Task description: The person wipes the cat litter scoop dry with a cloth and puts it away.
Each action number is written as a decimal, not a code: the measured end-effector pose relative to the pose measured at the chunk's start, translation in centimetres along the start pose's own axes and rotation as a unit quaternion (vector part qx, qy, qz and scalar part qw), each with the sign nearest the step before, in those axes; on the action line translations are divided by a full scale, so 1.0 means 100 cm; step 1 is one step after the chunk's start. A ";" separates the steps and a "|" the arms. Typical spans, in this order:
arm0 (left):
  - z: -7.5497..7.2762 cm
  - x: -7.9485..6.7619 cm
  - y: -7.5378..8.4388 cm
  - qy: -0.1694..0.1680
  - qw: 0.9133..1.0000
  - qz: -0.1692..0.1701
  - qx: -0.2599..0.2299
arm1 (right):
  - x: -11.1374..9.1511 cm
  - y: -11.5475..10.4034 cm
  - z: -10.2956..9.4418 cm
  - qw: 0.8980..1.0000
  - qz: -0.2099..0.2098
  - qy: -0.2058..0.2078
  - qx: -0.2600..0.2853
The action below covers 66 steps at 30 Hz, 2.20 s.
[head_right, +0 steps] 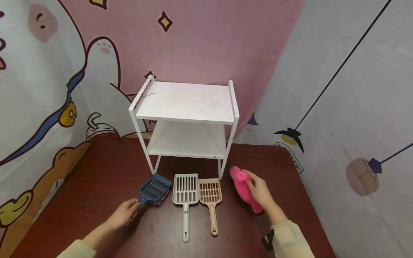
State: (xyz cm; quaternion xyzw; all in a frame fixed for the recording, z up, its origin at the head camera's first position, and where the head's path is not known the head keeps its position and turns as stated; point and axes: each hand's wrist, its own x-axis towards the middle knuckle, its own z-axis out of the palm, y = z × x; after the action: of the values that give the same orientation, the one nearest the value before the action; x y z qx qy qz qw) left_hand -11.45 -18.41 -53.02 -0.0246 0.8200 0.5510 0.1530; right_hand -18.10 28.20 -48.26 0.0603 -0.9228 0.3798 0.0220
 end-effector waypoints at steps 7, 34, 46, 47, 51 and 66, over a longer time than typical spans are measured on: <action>-0.008 -0.001 0.010 -0.028 0.999 0.027 0.005 | 0.001 -0.013 -0.015 0.999 0.009 -0.027 0.043; -0.001 0.010 0.053 -0.226 0.967 0.115 0.021 | -0.003 -0.055 -0.030 0.995 -0.024 -0.054 0.086; 0.007 0.016 0.072 -0.222 0.962 0.146 0.062 | -0.005 -0.078 -0.020 0.988 -0.045 -0.082 0.122; 0.009 0.016 0.074 -0.222 0.962 0.149 0.063 | -0.005 -0.080 -0.019 0.987 -0.048 -0.084 0.127; 0.014 0.019 0.081 -0.222 0.961 0.154 0.066 | -0.004 -0.090 -0.013 0.982 -0.058 -0.096 0.150; 0.028 0.021 0.091 -0.241 0.958 0.146 0.056 | 0.000 -0.119 0.022 0.965 -0.093 -0.168 0.177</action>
State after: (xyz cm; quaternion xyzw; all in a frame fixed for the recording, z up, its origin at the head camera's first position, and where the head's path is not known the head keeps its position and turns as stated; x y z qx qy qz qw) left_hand -14.69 -12.03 -46.41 0.2374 0.7828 0.5102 0.2656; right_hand -16.58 18.28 -41.53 0.2121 -0.8217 0.5176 -0.1090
